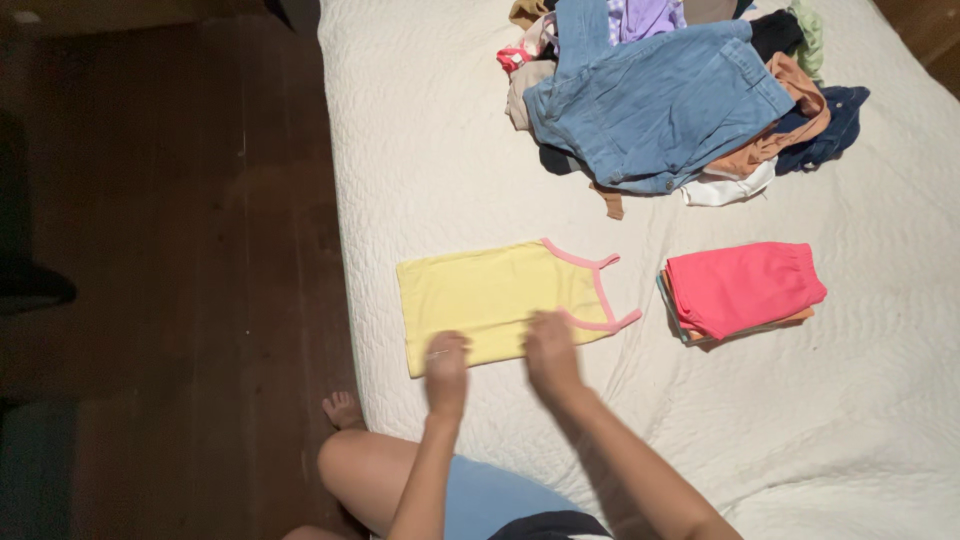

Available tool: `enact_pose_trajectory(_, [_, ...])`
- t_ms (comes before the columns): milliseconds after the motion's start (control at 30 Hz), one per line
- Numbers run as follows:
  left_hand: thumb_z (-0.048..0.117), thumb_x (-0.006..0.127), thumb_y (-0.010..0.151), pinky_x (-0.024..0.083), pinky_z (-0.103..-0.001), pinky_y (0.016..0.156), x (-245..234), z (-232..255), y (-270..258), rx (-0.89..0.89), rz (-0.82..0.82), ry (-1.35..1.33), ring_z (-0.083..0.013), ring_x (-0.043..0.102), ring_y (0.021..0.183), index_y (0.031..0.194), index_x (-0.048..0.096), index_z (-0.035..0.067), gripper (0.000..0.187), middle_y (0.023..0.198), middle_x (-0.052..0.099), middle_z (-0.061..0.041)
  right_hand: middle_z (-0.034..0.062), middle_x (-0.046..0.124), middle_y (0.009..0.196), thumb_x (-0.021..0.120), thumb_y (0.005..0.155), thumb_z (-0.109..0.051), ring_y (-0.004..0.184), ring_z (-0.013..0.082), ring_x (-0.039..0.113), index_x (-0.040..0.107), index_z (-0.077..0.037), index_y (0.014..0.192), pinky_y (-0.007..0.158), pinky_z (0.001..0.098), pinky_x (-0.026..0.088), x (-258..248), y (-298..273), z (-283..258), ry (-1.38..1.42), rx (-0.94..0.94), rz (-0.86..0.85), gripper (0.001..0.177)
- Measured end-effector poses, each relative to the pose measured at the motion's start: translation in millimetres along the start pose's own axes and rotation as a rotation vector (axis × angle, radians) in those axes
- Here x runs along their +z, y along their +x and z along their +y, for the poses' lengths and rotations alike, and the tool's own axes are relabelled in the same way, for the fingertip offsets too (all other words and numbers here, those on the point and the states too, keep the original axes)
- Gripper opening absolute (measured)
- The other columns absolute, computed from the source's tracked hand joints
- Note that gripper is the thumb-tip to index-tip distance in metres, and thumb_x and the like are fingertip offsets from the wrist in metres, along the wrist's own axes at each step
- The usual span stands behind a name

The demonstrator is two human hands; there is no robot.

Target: The person folds various children's clothing items one by one on a bed. They handle a white polka-dotted shirt, a blue patterned top, a pink shirt, an orange shirt, a navy blue top, a pink top, and a yellow top, folding each into a neat stack.

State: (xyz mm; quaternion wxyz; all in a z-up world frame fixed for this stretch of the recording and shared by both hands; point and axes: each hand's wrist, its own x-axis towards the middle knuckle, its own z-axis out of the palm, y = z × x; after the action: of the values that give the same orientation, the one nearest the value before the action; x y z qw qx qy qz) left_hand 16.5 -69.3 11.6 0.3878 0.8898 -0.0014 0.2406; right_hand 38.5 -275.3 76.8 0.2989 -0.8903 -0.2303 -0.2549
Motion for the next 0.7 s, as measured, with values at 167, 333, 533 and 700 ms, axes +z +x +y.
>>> enact_pose_trajectory(167, [0.009,0.060,0.095,0.040,-0.044,0.116,17.4,10.9,-6.9,0.261,-0.204,0.263,-0.0289,0.053,0.136,0.134,0.060,0.006,0.039,0.142,0.059,-0.012,0.0252,0.043,0.157,0.060,0.096,-0.017,0.146,0.0404,0.038,0.047,0.006,0.145,0.120,0.0518,0.029,38.3,-18.6,-26.1,-0.033,0.052,-0.336,0.055])
enact_pose_trajectory(333, [0.034,0.061,0.096,0.025,-0.052,0.120,-4.0,9.5,-6.4,0.134,-0.272,0.394,-0.0288,0.033,0.148,0.149,0.049,0.015,0.057,0.160,0.040,-0.009,0.0152,0.035,0.160,0.060,0.092,-0.046,0.148,0.0378,0.028,0.044,-0.009,0.150,0.120,0.0544,0.019,28.9,-22.2,-13.1,-0.237,0.091,-0.433,0.070])
enact_pose_trajectory(533, [0.039,0.053,0.099,0.018,-0.062,0.118,-25.4,-10.2,-9.7,-0.081,-0.314,0.573,-0.0269,0.027,0.152,0.153,0.044,0.020,0.058,0.165,0.031,-0.007,0.0140,0.026,0.165,0.055,0.091,-0.061,0.153,0.0322,0.021,0.033,-0.009,0.157,0.123,0.0545,0.014,-3.8,-28.7,24.3,-0.330,0.208,-0.424,0.087])
enact_pose_trajectory(700, [0.040,0.048,0.102,0.016,-0.067,0.118,-41.6,-42.1,-12.1,-0.238,-0.249,0.602,-0.0319,0.022,0.154,0.155,0.041,0.020,0.057,0.167,0.028,-0.007,0.0149,0.024,0.166,0.051,0.094,-0.059,0.154,0.0351,0.017,0.027,-0.006,0.160,0.123,0.0537,0.012,-22.2,-41.5,44.2,-0.370,0.297,-0.419,0.087])
